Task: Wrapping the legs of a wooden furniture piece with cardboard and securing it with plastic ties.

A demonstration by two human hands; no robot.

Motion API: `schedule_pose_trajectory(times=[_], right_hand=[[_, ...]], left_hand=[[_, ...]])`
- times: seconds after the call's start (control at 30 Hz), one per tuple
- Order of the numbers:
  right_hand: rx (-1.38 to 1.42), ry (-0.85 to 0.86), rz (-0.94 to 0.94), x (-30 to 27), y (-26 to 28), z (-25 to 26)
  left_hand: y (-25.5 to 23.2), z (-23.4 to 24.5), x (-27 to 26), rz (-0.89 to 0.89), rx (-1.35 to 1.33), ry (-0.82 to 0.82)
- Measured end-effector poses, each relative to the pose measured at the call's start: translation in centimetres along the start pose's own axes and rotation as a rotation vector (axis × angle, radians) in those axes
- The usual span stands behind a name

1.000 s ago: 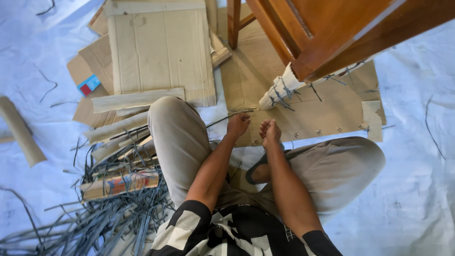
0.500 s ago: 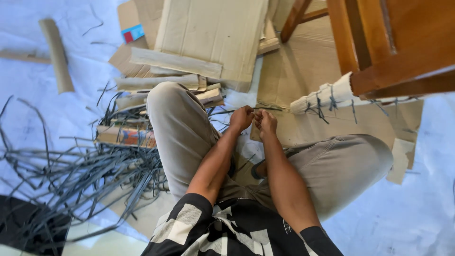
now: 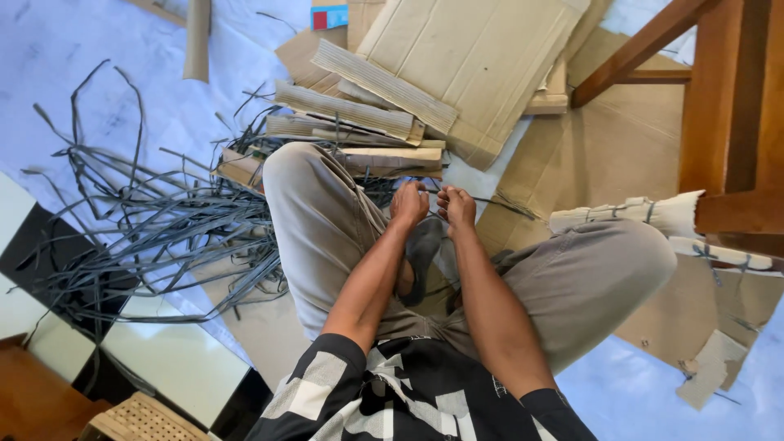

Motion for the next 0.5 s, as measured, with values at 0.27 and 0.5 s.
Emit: schedule_pose_trajectory(times=[0.27,0.5], right_hand=[[-0.175,-0.02,0.015,-0.6,-0.9,2.4],[-0.214,-0.084,-0.013,0.1,-1.2,4.5]], left_hand=[[3.2,4.4,2.0,0.025,0.183,-0.034],[5.5,2.4,4.5,0.08,0.296,-0.036]])
Point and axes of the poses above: each hand's wrist, its own x-axis towards the middle knuckle, its own z-axis out of the back of the hand, y = z × x, the point moved 9 cm from there along x, towards the middle knuckle, and after that the axes turned 5 degrees about -z, right-handed, at the moved point
